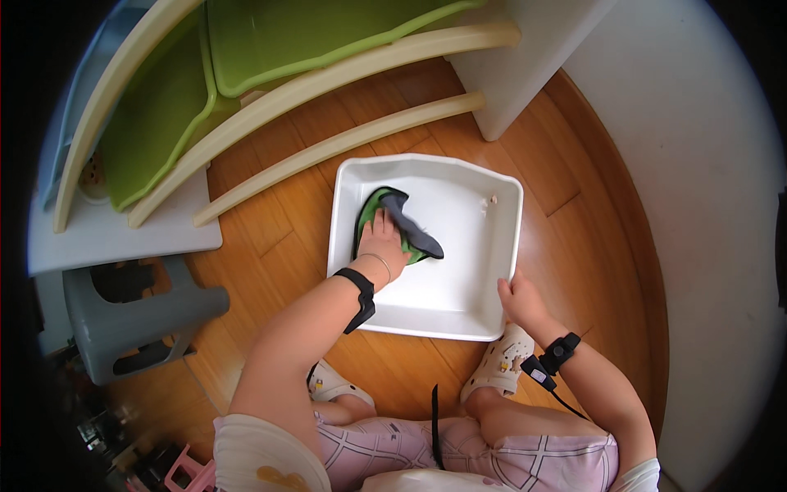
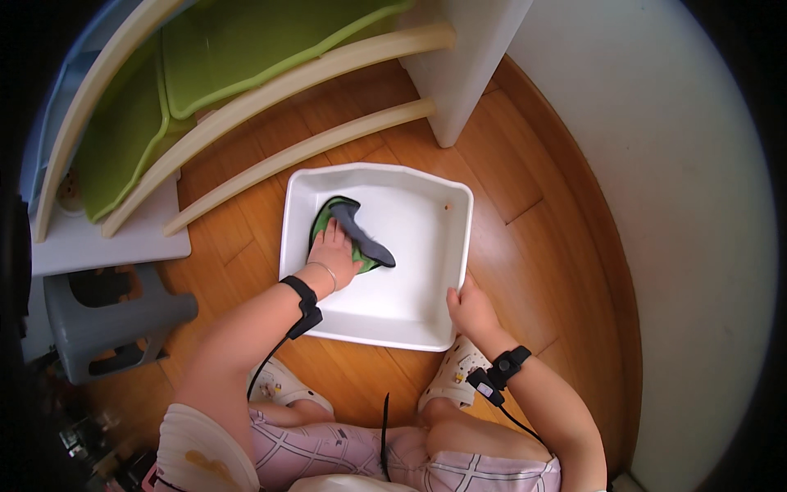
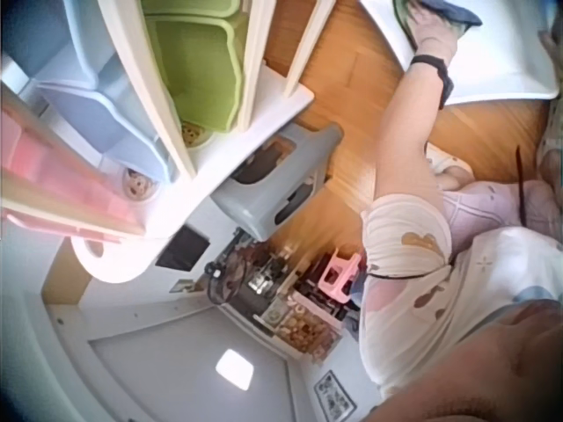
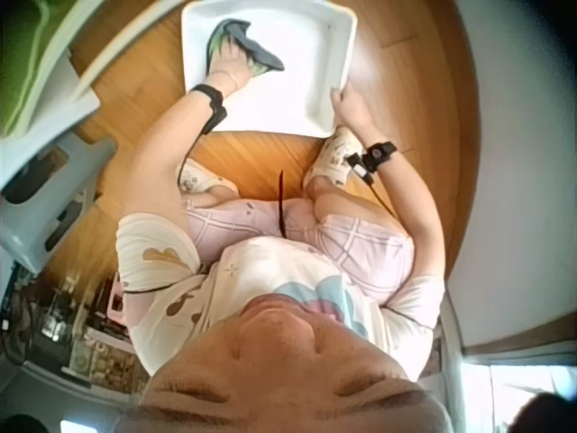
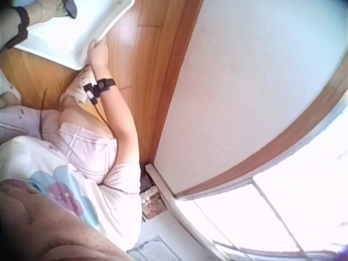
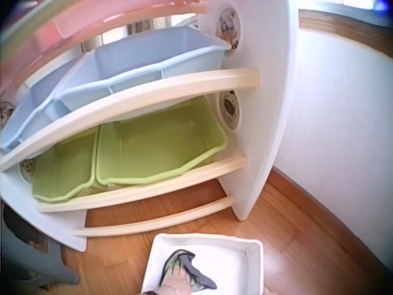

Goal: The person wipes the interior and exterior of a plastic storage bin using a cloth, then wipes the frame of the storage unit and a vertical appliance.

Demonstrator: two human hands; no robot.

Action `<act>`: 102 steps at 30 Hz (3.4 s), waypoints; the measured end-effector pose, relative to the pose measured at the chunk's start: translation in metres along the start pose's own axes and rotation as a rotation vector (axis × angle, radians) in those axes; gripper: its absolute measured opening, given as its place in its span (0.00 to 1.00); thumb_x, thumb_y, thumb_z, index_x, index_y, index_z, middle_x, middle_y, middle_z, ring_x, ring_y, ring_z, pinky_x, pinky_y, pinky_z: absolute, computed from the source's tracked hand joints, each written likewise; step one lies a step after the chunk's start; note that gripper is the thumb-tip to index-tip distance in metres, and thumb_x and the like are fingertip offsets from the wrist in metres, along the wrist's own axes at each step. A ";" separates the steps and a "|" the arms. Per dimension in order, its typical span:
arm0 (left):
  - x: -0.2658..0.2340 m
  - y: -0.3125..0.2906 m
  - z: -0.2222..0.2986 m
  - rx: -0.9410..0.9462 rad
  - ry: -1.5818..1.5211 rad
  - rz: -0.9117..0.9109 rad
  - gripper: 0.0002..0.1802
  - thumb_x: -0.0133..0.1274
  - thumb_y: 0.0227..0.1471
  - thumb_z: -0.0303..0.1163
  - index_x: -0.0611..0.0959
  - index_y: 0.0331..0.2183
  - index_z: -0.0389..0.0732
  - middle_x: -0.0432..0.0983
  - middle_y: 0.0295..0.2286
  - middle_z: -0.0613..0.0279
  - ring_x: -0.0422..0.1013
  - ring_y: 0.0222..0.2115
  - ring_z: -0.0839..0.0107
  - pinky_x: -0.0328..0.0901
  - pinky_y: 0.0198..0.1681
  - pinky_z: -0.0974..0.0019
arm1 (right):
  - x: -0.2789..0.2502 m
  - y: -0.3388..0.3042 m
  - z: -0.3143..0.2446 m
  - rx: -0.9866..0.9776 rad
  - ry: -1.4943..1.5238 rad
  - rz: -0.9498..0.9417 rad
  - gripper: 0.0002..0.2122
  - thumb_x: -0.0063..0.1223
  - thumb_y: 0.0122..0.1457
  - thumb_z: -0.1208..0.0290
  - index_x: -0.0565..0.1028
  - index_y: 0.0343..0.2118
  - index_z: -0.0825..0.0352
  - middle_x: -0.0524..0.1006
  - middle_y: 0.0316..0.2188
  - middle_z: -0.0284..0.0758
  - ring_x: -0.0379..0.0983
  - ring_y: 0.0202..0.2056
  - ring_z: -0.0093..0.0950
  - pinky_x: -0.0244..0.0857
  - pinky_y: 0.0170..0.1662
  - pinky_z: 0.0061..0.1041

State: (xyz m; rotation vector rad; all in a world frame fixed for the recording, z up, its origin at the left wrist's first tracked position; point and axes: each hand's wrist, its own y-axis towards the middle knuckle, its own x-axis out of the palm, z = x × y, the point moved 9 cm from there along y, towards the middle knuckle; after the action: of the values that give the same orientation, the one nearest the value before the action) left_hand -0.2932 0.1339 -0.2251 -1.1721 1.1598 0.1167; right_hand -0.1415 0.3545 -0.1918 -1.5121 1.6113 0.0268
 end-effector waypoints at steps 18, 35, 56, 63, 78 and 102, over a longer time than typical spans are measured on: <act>-0.002 -0.012 0.123 0.334 -0.077 -0.178 0.39 0.50 0.50 0.59 0.60 0.61 0.65 0.21 0.64 0.47 0.23 0.63 0.37 0.37 0.56 0.25 | -0.018 -0.003 0.000 0.039 0.014 -0.013 0.16 0.49 0.57 0.64 0.71 0.45 0.67 0.77 0.26 0.49 0.75 0.29 0.47 0.69 0.35 0.40; 0.013 -0.011 -0.017 -0.110 0.548 -0.311 0.49 0.28 0.56 0.64 0.47 0.63 0.32 0.47 0.62 0.44 0.40 0.64 0.49 0.30 0.64 0.47 | -0.025 -0.003 0.007 0.030 0.020 0.121 0.12 0.50 0.55 0.67 0.75 0.35 0.72 0.75 0.23 0.55 0.73 0.28 0.52 0.68 0.33 0.43; -0.056 -0.057 -0.075 -0.235 0.404 0.125 0.33 0.37 0.56 0.45 0.67 0.57 0.33 0.51 0.62 0.48 0.45 0.63 0.54 0.30 0.65 0.51 | -0.120 0.004 -0.092 -0.144 -0.389 0.254 0.08 0.51 0.51 0.70 0.76 0.30 0.69 0.75 0.24 0.48 0.73 0.28 0.47 0.68 0.34 0.40; 0.024 -0.068 -0.011 0.275 0.161 -0.050 0.33 0.38 0.52 0.46 0.72 0.53 0.33 0.59 0.58 0.50 0.52 0.61 0.56 0.39 0.64 0.51 | -0.113 -0.002 -0.125 -0.365 -0.187 0.337 0.06 0.49 0.49 0.78 0.74 0.30 0.74 0.74 0.31 0.48 0.71 0.35 0.47 0.67 0.39 0.39; 0.036 -0.096 0.078 0.535 -0.041 -0.150 0.30 0.45 0.55 0.41 0.63 0.60 0.56 0.35 0.65 0.54 0.42 0.64 0.55 0.43 0.61 0.40 | -0.096 -0.005 -0.113 -0.373 -0.067 0.276 0.11 0.49 0.48 0.80 0.76 0.37 0.70 0.75 0.33 0.47 0.71 0.35 0.47 0.66 0.40 0.37; -0.184 -0.085 0.073 0.400 -1.625 0.640 0.24 0.52 0.56 0.42 0.71 0.44 0.29 0.77 0.33 0.46 0.74 0.36 0.58 0.67 0.40 0.62 | -0.128 -0.058 -0.208 -0.816 -0.121 0.326 0.14 0.54 0.46 0.77 0.76 0.39 0.73 0.75 0.40 0.47 0.71 0.40 0.46 0.68 0.43 0.37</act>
State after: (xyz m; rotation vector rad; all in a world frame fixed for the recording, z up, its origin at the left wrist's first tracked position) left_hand -0.2795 0.2373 -0.0370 -0.0567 -0.0061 1.0486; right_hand -0.2335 0.3234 0.0397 -1.7495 1.8283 1.0434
